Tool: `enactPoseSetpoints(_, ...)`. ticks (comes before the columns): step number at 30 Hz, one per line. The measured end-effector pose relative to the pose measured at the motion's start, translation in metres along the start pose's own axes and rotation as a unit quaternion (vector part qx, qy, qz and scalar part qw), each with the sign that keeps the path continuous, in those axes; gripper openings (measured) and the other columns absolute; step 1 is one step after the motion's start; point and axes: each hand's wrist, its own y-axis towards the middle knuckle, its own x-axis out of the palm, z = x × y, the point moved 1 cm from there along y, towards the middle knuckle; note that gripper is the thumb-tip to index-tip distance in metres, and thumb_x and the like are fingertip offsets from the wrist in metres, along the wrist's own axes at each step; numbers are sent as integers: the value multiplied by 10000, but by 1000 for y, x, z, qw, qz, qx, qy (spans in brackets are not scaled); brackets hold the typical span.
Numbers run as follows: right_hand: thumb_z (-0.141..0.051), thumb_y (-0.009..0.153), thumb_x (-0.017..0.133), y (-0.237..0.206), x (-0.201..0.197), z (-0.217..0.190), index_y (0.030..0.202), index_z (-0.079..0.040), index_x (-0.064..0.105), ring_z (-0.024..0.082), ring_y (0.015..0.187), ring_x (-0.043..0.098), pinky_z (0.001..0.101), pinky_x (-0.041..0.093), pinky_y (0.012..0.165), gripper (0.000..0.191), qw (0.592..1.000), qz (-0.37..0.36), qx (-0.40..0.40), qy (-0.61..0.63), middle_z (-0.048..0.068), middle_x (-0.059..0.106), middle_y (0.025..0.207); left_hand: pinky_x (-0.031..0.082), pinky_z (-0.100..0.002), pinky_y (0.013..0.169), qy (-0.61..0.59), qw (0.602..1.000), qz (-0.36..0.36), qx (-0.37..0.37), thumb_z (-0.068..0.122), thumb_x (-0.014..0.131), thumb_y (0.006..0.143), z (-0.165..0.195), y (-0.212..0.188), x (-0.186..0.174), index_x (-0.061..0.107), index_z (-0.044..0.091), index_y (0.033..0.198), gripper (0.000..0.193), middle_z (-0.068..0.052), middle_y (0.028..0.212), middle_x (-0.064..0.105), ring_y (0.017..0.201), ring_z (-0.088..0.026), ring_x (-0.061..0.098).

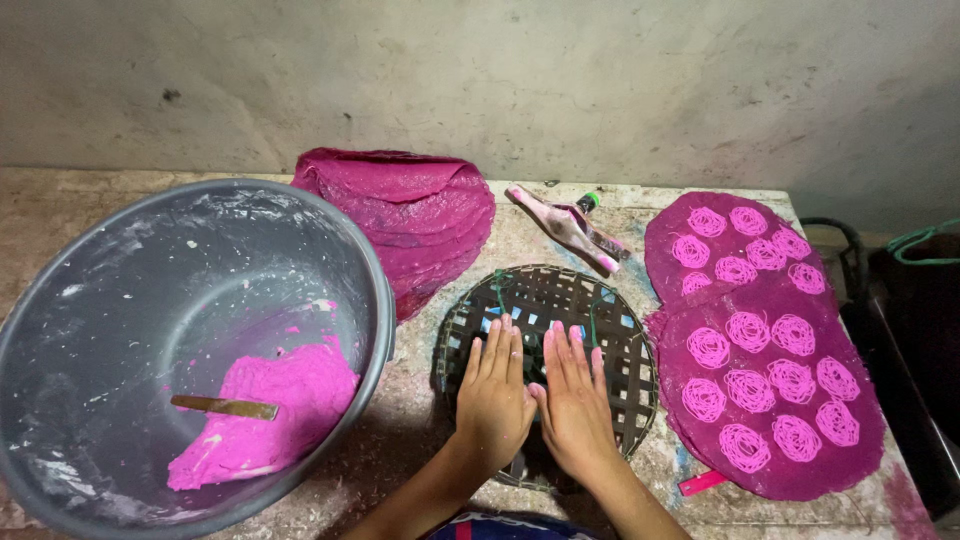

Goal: The person scoops pink batter from a large basin into a hand-held extruder press, then squeezes the tool to pipe circular rosette patterns onto flat pink sheets laid on the table. They stack finished sheets aside, place a fresh sheet, and reload the press with more batter.

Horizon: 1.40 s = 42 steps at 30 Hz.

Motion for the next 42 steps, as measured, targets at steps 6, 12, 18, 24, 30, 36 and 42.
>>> enactPoseSetpoints(6, -243, 957, 555, -2, 1, 1, 1544, 43, 249, 390, 1528, 184, 549, 132, 1203, 722, 1000, 5, -4, -1, 226, 234, 1637, 175, -532, 1227, 0, 1000, 7, 1, 234, 654, 823, 1, -1, 1, 395, -138, 1466, 787, -314, 1588, 338, 1513, -398, 289)
enactPoseSetpoints(12, -243, 959, 552, -3, 2, 1, 1544, 43, 254, 390, 1527, 186, 549, 131, 1204, 716, 1000, 7, -3, -1, 225, 238, 1637, 176, -530, 1226, -2, 1000, 4, -4, 231, 654, 816, 1, -1, 1, 402, -130, 1467, 786, -305, 1591, 341, 1514, -394, 290)
enactPoseSetpoints(18, -237, 954, 552, -1, 2, 4, 1549, 45, 251, 389, 1526, 185, 546, 122, 1203, 724, 1000, 2, 5, 5, 224, 237, 1639, 175, -526, 1230, -7, 1000, 6, 4, 234, 652, 826, 1, 1, 1, 397, -136, 1468, 783, -313, 1592, 336, 1516, -400, 285)
enactPoseSetpoints(24, -238, 963, 537, 9, 2, 12, 1542, 46, 266, 393, 1530, 189, 549, 115, 1213, 699, 1000, 17, -12, -18, 236, 240, 1635, 171, -523, 1230, -11, 1000, -3, 18, 249, 626, 873, 0, 14, 7, 373, -144, 1479, 765, -310, 1605, 313, 1522, -403, 267)
enactPoseSetpoints(30, -213, 963, 519, 35, 5, 34, 1547, 47, 269, 393, 1534, 194, 546, 116, 1219, 686, 999, 30, -11, -21, 238, 239, 1641, 137, -502, 1244, 32, 999, -20, 26, 273, 564, 913, -2, 50, 19, 327, -118, 1518, 759, -278, 1641, 269, 1550, -371, 214)
enactPoseSetpoints(36, -287, 965, 564, 99, 39, 95, 1544, 28, 293, 401, 1536, 202, 560, 119, 1229, 713, 996, 42, 19, -74, 233, 251, 1641, 108, -519, 1238, 58, 998, -24, 7, 319, 564, 909, -29, 123, 52, 329, -110, 1510, 774, -276, 1624, 262, 1531, -375, 206)
enactPoseSetpoints(42, -449, 859, 709, 179, 58, 185, 1556, -60, 305, 387, 1541, 215, 546, 148, 1233, 895, 983, 10, 142, -119, 188, 285, 1647, 37, -545, 1233, 168, 948, -83, -257, 448, 543, 906, -143, 243, 78, 314, 43, 1562, 804, -177, 1681, 103, 1567, -353, 48)
